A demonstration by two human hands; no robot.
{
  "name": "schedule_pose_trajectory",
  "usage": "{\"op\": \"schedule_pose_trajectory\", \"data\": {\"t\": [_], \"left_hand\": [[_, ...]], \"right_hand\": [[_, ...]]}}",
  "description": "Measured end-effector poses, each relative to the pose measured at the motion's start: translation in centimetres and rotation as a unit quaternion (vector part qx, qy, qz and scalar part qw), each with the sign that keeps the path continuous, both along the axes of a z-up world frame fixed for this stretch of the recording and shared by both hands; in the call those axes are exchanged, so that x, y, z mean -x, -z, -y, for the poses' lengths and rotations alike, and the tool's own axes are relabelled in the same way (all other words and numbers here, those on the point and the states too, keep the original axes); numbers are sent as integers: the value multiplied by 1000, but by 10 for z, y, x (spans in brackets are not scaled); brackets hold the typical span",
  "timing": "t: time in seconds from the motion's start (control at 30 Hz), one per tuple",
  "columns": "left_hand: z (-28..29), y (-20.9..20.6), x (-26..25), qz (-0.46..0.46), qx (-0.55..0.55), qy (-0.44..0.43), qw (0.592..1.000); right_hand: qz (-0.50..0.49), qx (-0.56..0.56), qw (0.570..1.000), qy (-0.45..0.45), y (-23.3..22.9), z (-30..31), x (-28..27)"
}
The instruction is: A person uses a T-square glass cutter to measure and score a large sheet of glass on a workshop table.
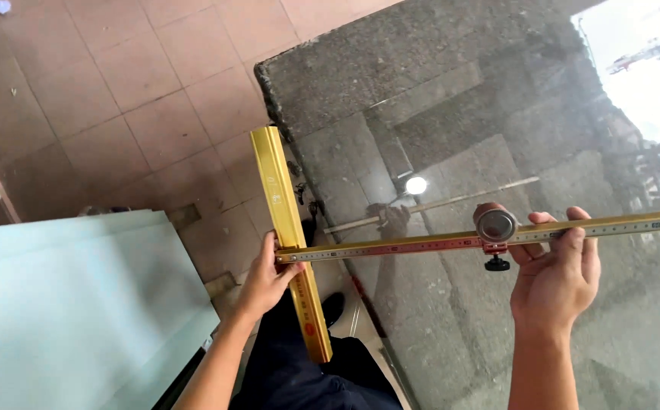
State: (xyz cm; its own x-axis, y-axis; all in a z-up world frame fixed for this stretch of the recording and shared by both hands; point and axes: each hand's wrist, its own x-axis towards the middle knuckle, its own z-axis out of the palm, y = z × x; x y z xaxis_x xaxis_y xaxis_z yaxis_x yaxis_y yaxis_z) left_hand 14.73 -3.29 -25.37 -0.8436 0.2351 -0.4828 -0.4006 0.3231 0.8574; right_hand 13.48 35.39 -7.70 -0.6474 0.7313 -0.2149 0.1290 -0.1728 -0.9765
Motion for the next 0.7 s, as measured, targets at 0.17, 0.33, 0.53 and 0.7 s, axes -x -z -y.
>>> {"op": "schedule_pose_trajectory", "data": {"t": [0.17,0.33,0.53,0.7], "left_hand": [[-28,56,0,15,-36,-75,996],[-49,73,5,20,-61,-118,991],[-57,77,17,4,-79,-124,989],[-54,69,33,33,-41,-116,992]], "right_hand": [[35,-13,998,-42,45,-24,60],[56,-44,994,-81,63,-46,95],[84,-44,992,-85,61,-48,115],[91,-33,993,-70,62,-47,126]]}}
